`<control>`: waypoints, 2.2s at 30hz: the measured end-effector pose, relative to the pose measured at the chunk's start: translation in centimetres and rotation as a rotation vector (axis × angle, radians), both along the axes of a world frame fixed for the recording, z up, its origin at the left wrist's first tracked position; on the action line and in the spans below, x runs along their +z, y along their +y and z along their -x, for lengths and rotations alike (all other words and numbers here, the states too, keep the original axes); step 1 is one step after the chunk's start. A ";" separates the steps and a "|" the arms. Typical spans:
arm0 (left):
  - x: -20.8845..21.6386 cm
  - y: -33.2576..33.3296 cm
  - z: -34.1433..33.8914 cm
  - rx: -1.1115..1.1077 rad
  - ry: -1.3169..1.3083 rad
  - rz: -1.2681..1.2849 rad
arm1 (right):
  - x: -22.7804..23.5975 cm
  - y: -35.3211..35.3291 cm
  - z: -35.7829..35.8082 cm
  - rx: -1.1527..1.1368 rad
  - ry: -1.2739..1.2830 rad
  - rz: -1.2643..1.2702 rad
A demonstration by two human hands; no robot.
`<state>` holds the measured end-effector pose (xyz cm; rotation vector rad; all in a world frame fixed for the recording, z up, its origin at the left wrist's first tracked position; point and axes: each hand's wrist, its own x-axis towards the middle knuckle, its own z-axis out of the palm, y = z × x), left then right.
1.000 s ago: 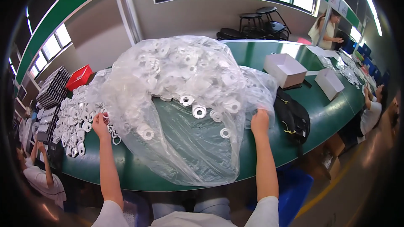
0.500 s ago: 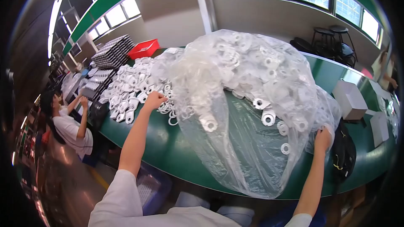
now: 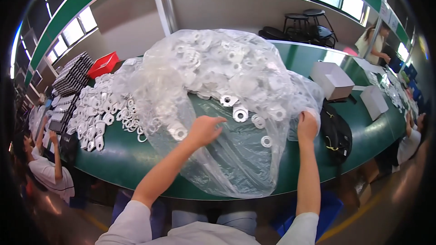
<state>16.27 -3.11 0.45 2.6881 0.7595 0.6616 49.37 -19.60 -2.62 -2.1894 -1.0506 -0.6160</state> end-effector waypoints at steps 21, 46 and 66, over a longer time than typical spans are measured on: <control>-0.8 -1.1 3.7 0.065 -0.546 1.040 | 2.5 5.5 17.2 0.784 1.215 -0.405; -3.8 -2.9 4.6 -0.001 -0.815 1.043 | -0.7 7.2 25.3 0.847 1.863 -0.201; -3.9 -1.6 5.4 0.088 -0.578 0.670 | -1.0 6.9 24.0 0.981 1.990 -0.087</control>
